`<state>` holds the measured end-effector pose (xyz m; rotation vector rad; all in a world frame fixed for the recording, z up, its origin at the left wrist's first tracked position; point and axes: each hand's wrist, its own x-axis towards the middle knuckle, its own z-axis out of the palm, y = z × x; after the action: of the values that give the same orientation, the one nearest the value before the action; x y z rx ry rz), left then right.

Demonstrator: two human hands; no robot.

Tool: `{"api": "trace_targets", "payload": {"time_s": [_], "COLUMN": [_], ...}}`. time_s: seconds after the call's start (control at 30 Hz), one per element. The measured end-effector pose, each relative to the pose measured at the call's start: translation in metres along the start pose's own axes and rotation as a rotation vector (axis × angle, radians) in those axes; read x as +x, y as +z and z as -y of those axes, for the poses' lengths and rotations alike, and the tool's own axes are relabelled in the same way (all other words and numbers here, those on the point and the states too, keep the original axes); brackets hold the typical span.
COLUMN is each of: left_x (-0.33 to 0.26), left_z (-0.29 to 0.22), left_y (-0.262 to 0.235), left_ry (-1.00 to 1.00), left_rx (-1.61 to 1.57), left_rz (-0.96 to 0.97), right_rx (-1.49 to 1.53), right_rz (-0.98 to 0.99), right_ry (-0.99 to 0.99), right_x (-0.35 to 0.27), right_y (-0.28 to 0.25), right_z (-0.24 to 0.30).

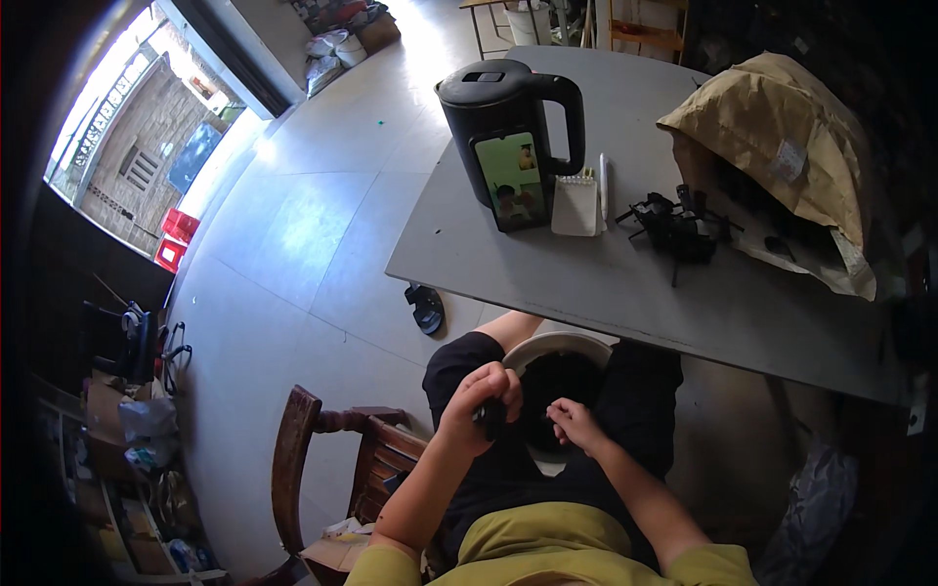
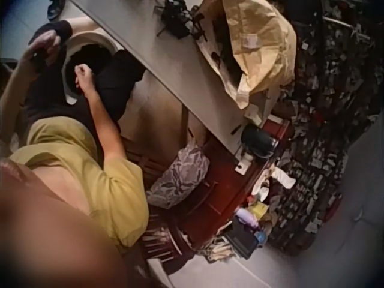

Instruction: Attaching small black plastic clips to drone propellers while sitting at a table.

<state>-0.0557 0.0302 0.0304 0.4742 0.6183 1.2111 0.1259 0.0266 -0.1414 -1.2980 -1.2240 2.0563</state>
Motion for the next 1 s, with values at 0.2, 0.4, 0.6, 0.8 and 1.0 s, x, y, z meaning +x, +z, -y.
{"api": "trace_targets", "payload": {"time_s": [0.2, 0.4, 0.6, 0.8, 1.0], "left_x": [0.004, -0.016, -0.032, -0.037, -0.031], "left_z": [0.016, 0.037, 0.046, 0.016, -0.1], "left_y": [0.008, -0.013, -0.024, -0.042, -0.079], "left_ry": [-0.06, -0.152, -0.184, -0.092, 0.195], "left_rx": [0.087, 0.152, 0.292, 0.441, 0.699], "left_rz": [0.003, -0.005, -0.148, -0.248, -0.535], "right_rx": [0.114, 0.261, 0.347, 0.378, 0.296], "right_rz": [0.027, 0.037, 0.004, -0.022, 0.007], "right_ry": [0.027, 0.016, 0.01, 0.008, 0.015], "right_x": [0.0, -0.001, -0.005, -0.013, -0.002], "right_y": [-0.004, -0.004, -0.006, -0.004, -0.003], "right_z": [-0.001, 0.0, 0.008, 0.006, 0.005]}}
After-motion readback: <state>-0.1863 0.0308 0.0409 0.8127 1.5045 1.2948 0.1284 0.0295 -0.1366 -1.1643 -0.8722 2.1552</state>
